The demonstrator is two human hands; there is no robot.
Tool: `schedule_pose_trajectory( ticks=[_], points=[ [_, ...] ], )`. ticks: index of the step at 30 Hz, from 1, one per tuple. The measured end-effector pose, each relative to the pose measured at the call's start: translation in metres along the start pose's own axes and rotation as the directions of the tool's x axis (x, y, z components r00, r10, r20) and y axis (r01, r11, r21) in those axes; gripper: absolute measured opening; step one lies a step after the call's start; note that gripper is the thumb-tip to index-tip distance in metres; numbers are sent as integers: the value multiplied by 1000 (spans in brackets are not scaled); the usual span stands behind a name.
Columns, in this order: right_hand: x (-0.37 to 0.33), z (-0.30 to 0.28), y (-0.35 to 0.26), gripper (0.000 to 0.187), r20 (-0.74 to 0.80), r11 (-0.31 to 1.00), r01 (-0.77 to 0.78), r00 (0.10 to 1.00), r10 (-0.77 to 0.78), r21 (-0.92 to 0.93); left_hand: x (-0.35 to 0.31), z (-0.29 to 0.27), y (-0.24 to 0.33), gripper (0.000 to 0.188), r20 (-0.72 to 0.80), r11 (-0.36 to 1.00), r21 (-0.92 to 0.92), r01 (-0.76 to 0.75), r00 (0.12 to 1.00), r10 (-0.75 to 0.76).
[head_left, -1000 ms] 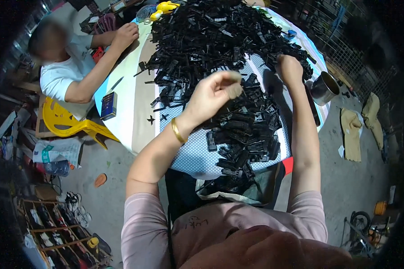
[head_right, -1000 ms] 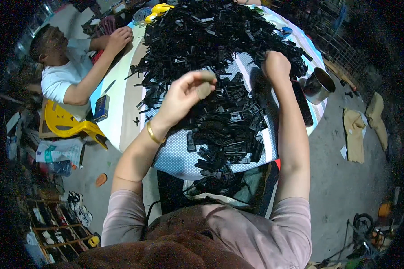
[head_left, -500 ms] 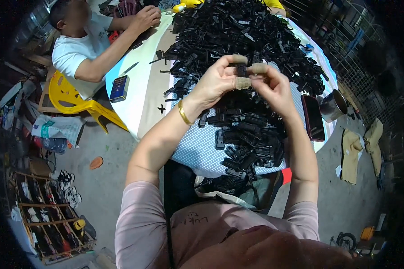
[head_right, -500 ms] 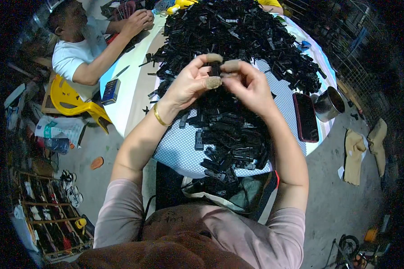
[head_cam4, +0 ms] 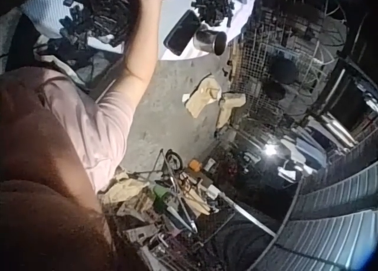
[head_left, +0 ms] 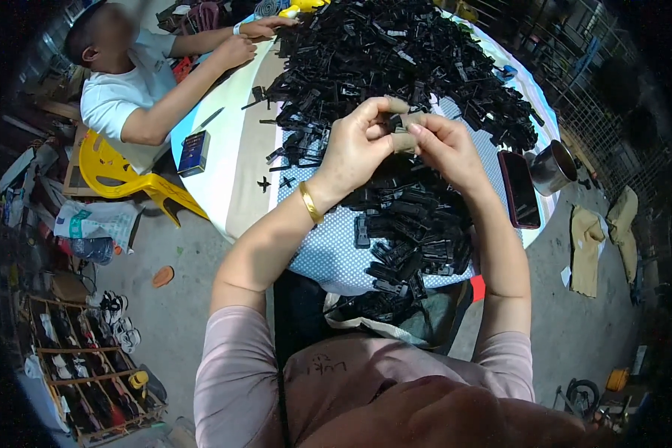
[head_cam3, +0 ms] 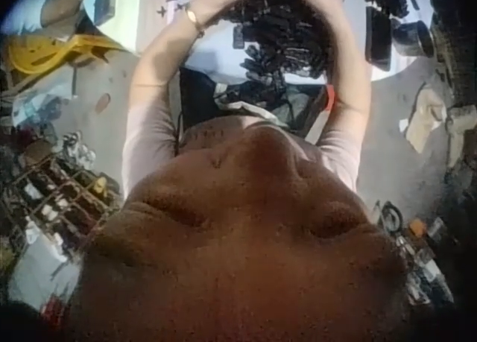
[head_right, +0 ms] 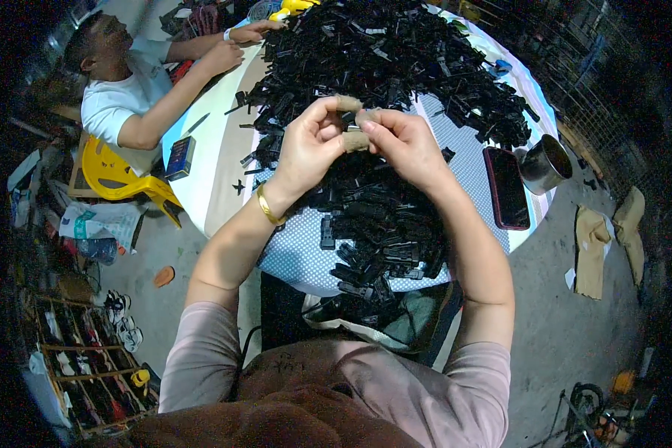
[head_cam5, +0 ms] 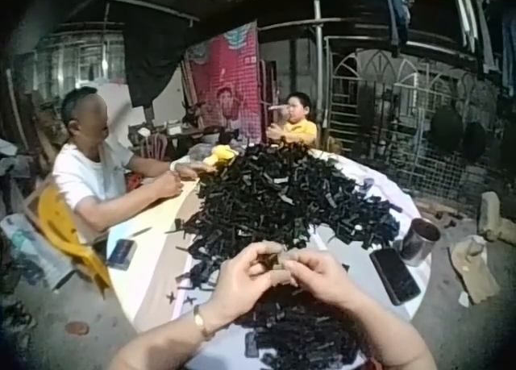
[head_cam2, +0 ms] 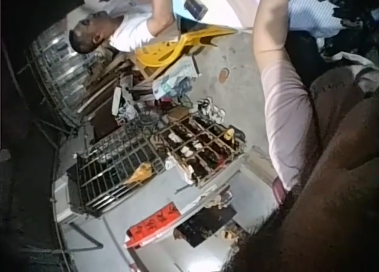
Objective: The recorder is sorting through a large pile of small black plastic components on a table.
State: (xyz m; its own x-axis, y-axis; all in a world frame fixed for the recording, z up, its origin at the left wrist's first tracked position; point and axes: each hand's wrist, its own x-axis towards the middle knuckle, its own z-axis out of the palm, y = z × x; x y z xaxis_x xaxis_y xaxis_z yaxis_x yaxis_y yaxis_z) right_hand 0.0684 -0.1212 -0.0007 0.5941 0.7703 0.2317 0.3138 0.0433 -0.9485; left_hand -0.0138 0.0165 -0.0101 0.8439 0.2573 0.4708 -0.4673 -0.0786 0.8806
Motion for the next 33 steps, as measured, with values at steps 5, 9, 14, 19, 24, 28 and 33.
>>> schedule_pose_trajectory(
  ticks=[5,9,14,19,24,28,33],
  points=[
    [-3,7,-4,23,4,999,-31,1000,31,31,-2,-4,-7,19,-14,999,-35,-26,1000,26],
    [-6,11,-9,22,-14,991,-59,998,61,118,-5,2,-11,16,-98,979,75,-188,976,195],
    [1,4,3,24,-64,995,-74,995,78,60,-2,4,-5,23,-68,889,422,-177,972,226],
    [-3,5,-13,19,-71,912,151,979,-192,-382,-8,4,-1,50,17,690,683,-239,950,312],
    [-3,-14,-7,17,-29,960,147,987,-159,-239,-5,0,20,59,227,956,290,-45,974,-23],
    [-3,-32,-10,18,82,988,142,986,-147,61,5,-24,29,56,510,903,-273,330,846,-155],
    [-2,-23,-12,22,170,981,130,973,-154,142,4,-17,6,33,467,880,-322,349,867,-173]
  ],
)
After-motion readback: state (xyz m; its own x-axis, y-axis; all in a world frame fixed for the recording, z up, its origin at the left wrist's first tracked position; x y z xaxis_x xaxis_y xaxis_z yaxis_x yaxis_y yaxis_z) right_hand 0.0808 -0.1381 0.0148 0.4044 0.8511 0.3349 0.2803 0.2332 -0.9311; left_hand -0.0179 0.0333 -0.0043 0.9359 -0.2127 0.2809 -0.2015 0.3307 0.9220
